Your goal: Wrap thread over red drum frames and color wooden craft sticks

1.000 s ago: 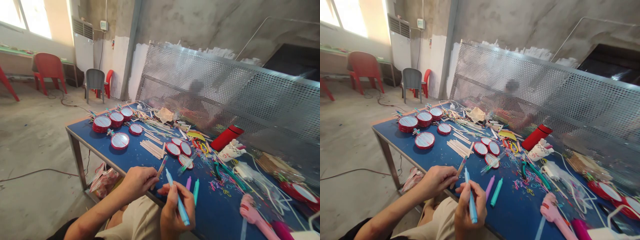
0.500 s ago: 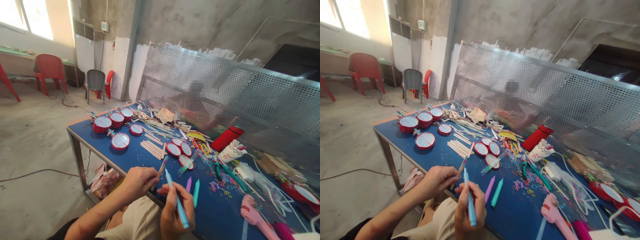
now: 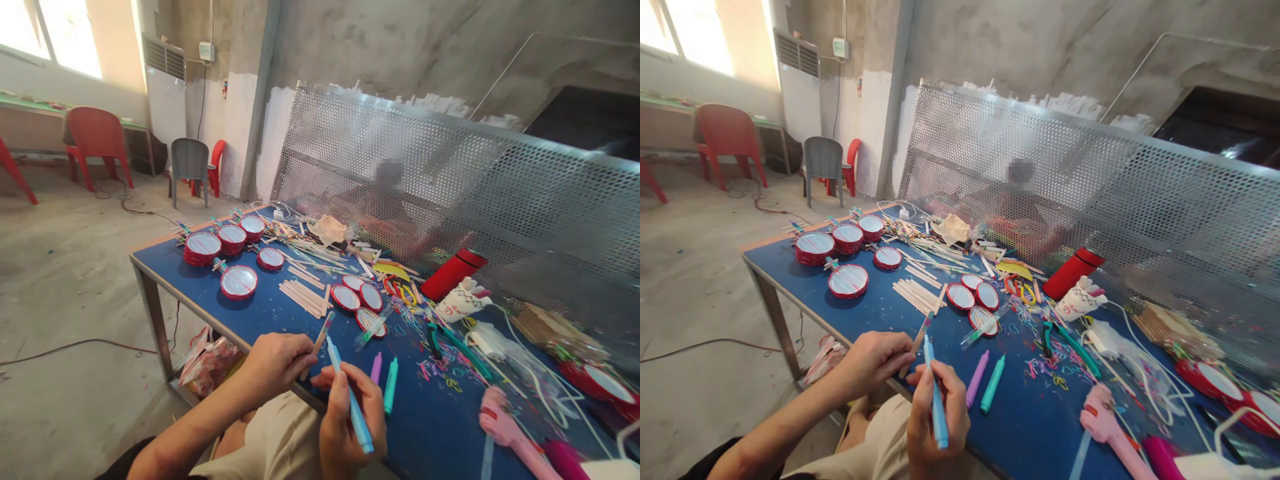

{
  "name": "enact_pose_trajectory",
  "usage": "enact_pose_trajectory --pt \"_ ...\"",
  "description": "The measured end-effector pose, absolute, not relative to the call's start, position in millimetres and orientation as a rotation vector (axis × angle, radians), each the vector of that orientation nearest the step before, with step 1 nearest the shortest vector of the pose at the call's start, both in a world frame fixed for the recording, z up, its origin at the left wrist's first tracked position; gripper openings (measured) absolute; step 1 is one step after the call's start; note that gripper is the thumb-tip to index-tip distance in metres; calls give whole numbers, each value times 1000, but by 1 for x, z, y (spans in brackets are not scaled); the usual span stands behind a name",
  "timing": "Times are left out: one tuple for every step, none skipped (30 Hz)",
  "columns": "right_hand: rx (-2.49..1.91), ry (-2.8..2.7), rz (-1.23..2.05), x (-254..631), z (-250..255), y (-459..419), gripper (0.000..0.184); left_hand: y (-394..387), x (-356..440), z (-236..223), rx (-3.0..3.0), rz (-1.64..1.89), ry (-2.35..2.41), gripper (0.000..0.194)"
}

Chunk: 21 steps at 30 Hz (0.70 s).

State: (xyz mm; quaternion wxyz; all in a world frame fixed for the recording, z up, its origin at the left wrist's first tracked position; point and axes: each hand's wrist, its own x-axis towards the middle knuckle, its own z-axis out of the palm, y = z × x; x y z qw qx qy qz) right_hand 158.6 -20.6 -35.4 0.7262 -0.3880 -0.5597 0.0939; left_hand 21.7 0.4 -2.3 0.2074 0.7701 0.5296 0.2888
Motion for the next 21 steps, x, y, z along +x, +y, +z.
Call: enact_pose_trajectory --pt "-861 -1230 207 159 -36 -20 8 0 22 -2 2149 801 1476 20" --pt "-867 -1217 204 159 -37 -20 8 0 22 -2 2152 797 1476 20" --pt "-870 -1201 197 159 -38 -20 8 0 22 -2 2153 791 1476 20" --pt "-871 -1187 190 159 -39 -20 8 0 22 -2 2151 785 1476 20" --pt "-871 -1182 188 160 -40 -19 8 0 21 -2 2148 780 1474 20" --pt "-866 -1190 191 160 -41 -19 8 0 21 -1 2145 778 1469 20" --pt "-854 -1209 192 161 -41 -19 8 0 21 -2 2143 780 1466 19" --pt "-844 -1233 195 161 -41 -19 9 0 22 -2 2142 784 1464 19" --pt "-837 -1253 199 161 -41 -19 9 0 22 -2 2143 788 1466 19" --pt "-836 -1265 203 161 -40 -18 9 0 22 -3 2147 793 1471 19" --pt "-840 -1265 202 161 -40 -18 9 1 22 -3 2151 793 1478 19" --pt "-845 -1254 197 161 -39 -18 10 1 22 -3 2153 791 1485 19" --pt "-854 -1237 193 160 -39 -18 10 1 22 -3 2155 787 1490 19" --pt "-857 -1222 189 160 -39 -18 10 1 22 -3 2155 783 1491 19" --pt "-858 -1212 183 160 -39 -18 10 0 22 -2 2153 781 1489 19" --pt "-855 -1217 184 160 -40 -18 10 0 22 -2 2149 780 1485 18" --pt "-849 -1229 186 161 -40 -17 9 0 22 -2 2145 781 1480 17" --pt "-842 -1246 190 161 -41 -17 9 0 21 -2 2142 784 1477 17" --pt "-837 -1260 195 162 -41 -17 9 -1 21 -2 2142 788 1474 17" --pt "-834 -1269 199 162 -41 -18 10 -1 21 -2 2143 794 1473 17" --pt "-833 -1270 203 162 -41 -18 10 -1 21 -2 2146 802 1472 18"
